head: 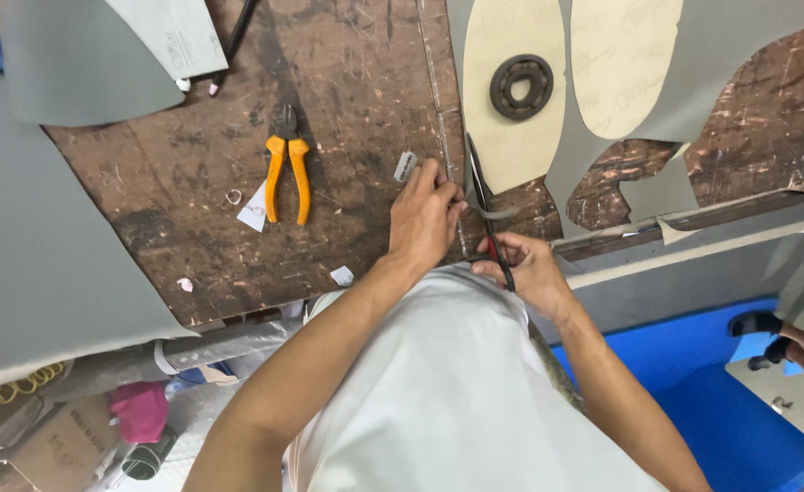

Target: The person uses shears to cut two oval-shaped pieces of light-colored fabric along pre-drawn outlines on a worktable. They hold the fabric steady with one hand while cutting with the other, then set the cut pieces aside.

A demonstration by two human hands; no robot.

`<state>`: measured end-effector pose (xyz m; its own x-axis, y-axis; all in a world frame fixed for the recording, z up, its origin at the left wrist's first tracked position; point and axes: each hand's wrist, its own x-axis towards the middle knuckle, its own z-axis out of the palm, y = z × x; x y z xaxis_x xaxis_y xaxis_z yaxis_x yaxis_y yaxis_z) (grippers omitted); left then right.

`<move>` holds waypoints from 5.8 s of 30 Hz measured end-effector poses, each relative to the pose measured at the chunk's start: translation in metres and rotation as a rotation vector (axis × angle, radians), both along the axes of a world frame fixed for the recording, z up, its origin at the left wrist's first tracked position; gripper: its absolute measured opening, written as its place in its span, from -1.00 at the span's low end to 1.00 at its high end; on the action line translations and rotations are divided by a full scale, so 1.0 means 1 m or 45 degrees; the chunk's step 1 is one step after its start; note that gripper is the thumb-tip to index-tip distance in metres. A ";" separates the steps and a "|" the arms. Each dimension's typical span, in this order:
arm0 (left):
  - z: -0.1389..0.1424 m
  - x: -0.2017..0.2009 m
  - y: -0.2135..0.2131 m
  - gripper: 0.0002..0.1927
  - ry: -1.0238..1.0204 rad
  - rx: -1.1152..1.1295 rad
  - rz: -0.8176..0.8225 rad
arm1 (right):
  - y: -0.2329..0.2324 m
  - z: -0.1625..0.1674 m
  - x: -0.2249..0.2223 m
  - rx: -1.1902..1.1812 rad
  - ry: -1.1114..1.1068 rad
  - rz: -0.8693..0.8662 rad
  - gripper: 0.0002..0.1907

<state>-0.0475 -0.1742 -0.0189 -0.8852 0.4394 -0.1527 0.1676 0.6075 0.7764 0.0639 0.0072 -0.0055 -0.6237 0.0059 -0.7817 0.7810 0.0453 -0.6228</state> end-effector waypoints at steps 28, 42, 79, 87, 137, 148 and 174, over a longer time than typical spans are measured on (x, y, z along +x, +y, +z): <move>0.016 -0.042 -0.027 -0.86 -0.336 0.127 -0.197 | -0.039 -0.006 -0.052 0.005 0.003 -0.232 -0.65; 0.044 -0.077 -0.057 -0.83 -0.492 0.090 -0.263 | -0.053 -0.001 -0.086 -0.021 0.001 -0.372 -0.64; 0.056 -0.188 -0.131 -0.84 -0.756 -0.036 -0.367 | -0.096 -0.011 -0.166 0.001 0.022 -0.644 -0.69; 0.065 -0.228 -0.140 -0.87 -0.814 -0.062 -0.450 | -0.112 -0.017 -0.184 0.022 0.011 -0.733 -0.73; 0.070 -0.321 -0.159 -0.78 -1.064 -0.411 -0.445 | -0.165 -0.010 -0.294 -0.299 0.251 -1.265 -0.75; 0.107 -0.304 -0.146 -0.83 -0.876 -0.223 -0.459 | -0.162 0.007 -0.302 -0.371 0.260 -1.392 -0.70; 0.141 -0.114 -0.066 -0.75 -0.054 -0.228 0.042 | 0.035 0.065 -0.135 1.350 0.815 0.189 -0.20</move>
